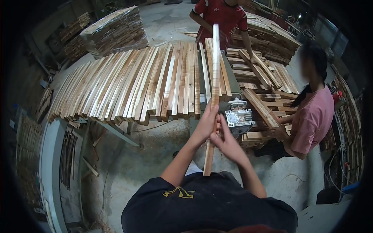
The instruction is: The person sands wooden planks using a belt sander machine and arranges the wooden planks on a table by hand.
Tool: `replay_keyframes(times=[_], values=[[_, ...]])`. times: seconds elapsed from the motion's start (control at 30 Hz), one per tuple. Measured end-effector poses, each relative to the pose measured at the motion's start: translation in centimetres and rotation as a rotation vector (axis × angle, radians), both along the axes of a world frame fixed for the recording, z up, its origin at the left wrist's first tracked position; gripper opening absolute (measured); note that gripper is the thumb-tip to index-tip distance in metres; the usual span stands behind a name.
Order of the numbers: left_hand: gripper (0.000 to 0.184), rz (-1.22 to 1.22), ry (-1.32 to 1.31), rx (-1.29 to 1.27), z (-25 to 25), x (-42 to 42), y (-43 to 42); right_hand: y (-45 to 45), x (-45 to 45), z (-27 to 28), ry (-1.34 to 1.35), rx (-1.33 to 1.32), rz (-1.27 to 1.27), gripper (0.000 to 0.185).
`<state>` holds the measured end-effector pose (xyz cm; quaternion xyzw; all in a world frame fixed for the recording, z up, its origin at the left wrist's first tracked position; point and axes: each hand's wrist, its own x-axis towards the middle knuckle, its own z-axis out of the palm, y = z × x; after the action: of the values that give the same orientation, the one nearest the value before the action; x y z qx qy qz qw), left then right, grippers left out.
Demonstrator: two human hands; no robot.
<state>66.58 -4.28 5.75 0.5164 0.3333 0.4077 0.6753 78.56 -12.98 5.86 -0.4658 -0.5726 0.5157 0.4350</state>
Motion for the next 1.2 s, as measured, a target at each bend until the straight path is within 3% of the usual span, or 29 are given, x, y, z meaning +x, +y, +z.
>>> replay_keyframes(times=[0.1,0.17,0.23,0.47,0.57,0.7,0.77,0.83,0.9,0.97,1.03,1.1,1.2], values=[[0.049,0.132,0.035,-0.087,-2.1,-0.2,1.5,-1.8,-2.1,1.3,0.182,-0.134,0.099,0.09],[0.027,0.205,-0.114,-0.228,-3.4,-0.2,2.3,-0.5,-1.7,-1.2,0.006,0.064,0.077,0.086],[0.027,0.236,-0.117,-0.224,-3.5,0.0,2.4,0.5,-1.3,-2.4,-0.202,0.249,0.052,0.085],[0.028,0.226,-0.091,-0.279,-3.2,-1.5,3.8,1.1,-2.8,-0.6,0.233,-0.102,0.081,0.087],[0.028,0.195,-0.098,-0.349,-3.4,-2.3,4.3,1.6,-3.2,-1.1,0.341,-0.121,0.089,0.092],[0.033,0.16,-0.008,-0.357,-2.7,-2.5,4.1,2.0,-3.2,-0.1,0.382,-0.252,0.063,0.082],[0.039,0.169,-0.013,-0.354,-3.3,-3.2,3.8,2.7,-2.9,0.6,0.556,-0.297,0.07,0.077],[0.047,0.166,-0.023,-0.361,-3.2,-3.6,2.1,4.2,-2.6,-0.7,0.675,-0.32,0.05,0.057],[0.064,0.269,-0.082,-0.063,-2.6,-3.9,-2.4,5.0,-1.9,-2.8,0.794,-0.387,-0.007,0.05],[0.074,0.127,-0.008,0.096,-6.1,-5.3,-6.0,3.9,-1.2,-4.8,0.73,-0.448,-0.064,0.05],[0.081,0.19,0.38,0.418,-7.6,-5.7,-8.9,1.7,-0.8,-7.4,0.668,-0.443,0.068,0.077],[0.09,0.268,0.479,0.486,-9.5,-6.3,-9.0,-0.7,-1.3,-7.6,0.431,-0.265,0.165,0.095],[0.096,0.319,0.795,0.855,-10.1,-7.6,-8.1,-2.0,-1.4,-8.3,0.519,-0.326,0.26,0.108]])
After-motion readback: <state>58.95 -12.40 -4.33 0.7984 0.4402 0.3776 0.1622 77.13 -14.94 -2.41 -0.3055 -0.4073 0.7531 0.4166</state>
